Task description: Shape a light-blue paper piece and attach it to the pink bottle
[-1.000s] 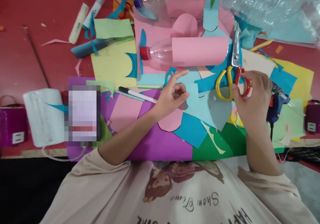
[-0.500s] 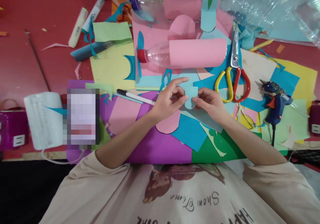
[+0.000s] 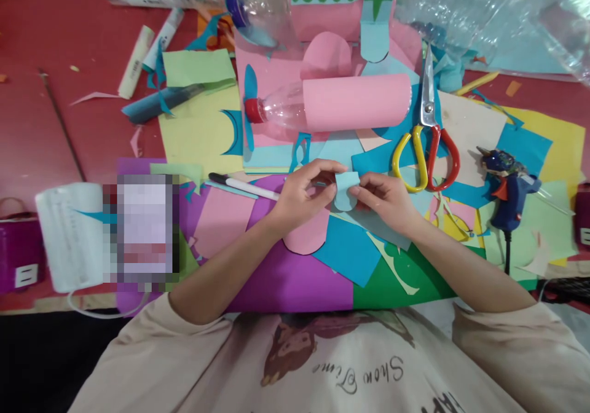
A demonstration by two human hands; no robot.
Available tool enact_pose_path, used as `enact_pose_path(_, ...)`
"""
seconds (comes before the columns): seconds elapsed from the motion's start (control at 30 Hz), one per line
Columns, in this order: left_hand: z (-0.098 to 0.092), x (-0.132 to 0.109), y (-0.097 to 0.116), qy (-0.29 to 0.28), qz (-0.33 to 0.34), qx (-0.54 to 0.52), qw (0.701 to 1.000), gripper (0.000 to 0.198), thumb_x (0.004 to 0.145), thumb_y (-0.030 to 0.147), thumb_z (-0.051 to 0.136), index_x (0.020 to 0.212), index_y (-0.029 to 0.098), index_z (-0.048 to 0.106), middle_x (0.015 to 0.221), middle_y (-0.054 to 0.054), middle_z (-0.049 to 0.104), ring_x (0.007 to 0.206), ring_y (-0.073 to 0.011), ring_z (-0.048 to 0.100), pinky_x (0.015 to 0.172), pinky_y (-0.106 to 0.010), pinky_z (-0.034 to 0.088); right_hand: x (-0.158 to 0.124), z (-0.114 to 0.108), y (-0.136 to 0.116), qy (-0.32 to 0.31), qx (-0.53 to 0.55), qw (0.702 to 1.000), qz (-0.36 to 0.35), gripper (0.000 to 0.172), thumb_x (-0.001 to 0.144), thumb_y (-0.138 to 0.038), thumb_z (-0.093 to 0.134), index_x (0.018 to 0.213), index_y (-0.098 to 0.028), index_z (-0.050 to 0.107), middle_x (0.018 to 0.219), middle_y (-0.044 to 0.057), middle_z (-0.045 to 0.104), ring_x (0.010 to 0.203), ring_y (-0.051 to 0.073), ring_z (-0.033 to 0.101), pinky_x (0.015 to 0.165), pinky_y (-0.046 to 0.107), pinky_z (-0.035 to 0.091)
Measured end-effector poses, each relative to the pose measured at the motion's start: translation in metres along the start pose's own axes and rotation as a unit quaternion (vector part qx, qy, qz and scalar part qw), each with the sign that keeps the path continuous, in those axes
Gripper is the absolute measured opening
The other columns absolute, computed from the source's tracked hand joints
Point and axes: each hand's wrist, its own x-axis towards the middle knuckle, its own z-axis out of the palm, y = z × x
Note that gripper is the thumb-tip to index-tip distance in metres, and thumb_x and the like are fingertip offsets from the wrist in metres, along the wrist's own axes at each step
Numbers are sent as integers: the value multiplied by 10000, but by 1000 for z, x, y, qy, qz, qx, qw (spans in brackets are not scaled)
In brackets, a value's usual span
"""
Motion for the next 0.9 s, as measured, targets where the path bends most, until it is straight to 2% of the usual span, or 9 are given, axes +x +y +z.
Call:
enact_pose_path(0.17, 0, 2, 1, 9, -1, 12, 1000, 101, 857, 167, 577, 903, 195, 662, 915, -21, 700, 853, -105, 665, 755, -195, 536, -1, -1, 0, -19, -12, 1000, -17, 329, 815, -457, 637, 678, -188, 509, 567, -34, 518, 487, 81, 467, 464, 230, 353)
enact_pose_path(0.23, 1, 2, 0, 26, -3, 11, 1000, 97, 864, 178, 578, 888, 198, 670, 904, -17, 713, 846, -103, 674, 761, -196, 537, -1, -2, -1, -20, -5, 999, -35, 298, 860, -418, 579, 681, -188, 516, 592, -28, 522, 503, 79, 469, 476, 228, 359)
enact_pose_path(0.33, 3, 2, -2, 41, -13, 13, 999, 96, 872, 251, 596, 870, 193, 672, 867, -19, 721, 801, -103, 684, 725, -195, 542, 0, -5, -2, -13, 23, 999, -43, 220, 900, -326, 481, 740, -190, 546, 607, -27, 530, 521, 84, 495, 516, 231, 400)
enact_pose_path(0.43, 3, 2, -1, 29, -29, 15, 999, 199, 871, 377, 613, 851, 184, 658, 845, -29, 719, 783, -115, 688, 709, -209, 549, 1, -5, -2, -12, 41, 998, -39, 89, 828, -281, 564, 826, -192, 553, 619, -39, 531, 519, 83, 487, 507, 228, 397)
enact_pose_path(0.53, 4, 2, 2, 16, -49, 25, 998, 293, 864, 471, 604, 837, 182, 638, 830, -32, 711, 779, -124, 685, 706, -223, 549, 2, -3, -2, -8, 45, 998, -31, 180, 784, -333, 641, 785, -194, 527, 623, -37, 516, 520, 80, 462, 472, 222, 363)
enact_pose_path(0.67, 4, 1, 5, 19, -48, 40, 998, 304, 855, 485, 611, 802, 186, 603, 775, -7, 689, 717, -110, 665, 659, -209, 530, 2, -1, -1, -4, 30, 1000, -3, 284, 757, -412, 686, 715, -192, 511, 600, -37, 506, 509, 82, 467, 463, 228, 365)
enact_pose_path(0.77, 4, 2, 4, 34, -38, 58, 997, 282, 837, 437, 645, 741, 188, 555, 670, 34, 627, 602, -78, 602, 562, -177, 476, 2, 0, -1, -8, 11, 1000, 2, 292, 780, -421, 663, 701, -188, 506, 587, -36, 514, 490, 79, 467, 463, 231, 362)
enact_pose_path(0.9, 4, 3, 4, 45, -25, 71, 996, 224, 840, 314, 633, 711, 190, 497, 627, 59, 576, 543, -55, 537, 521, -162, 425, 1, 0, -2, -9, -11, 1000, -10, 314, 785, -425, 676, 681, -186, 502, 586, -38, 520, 458, 67, 440, 460, 236, 353)
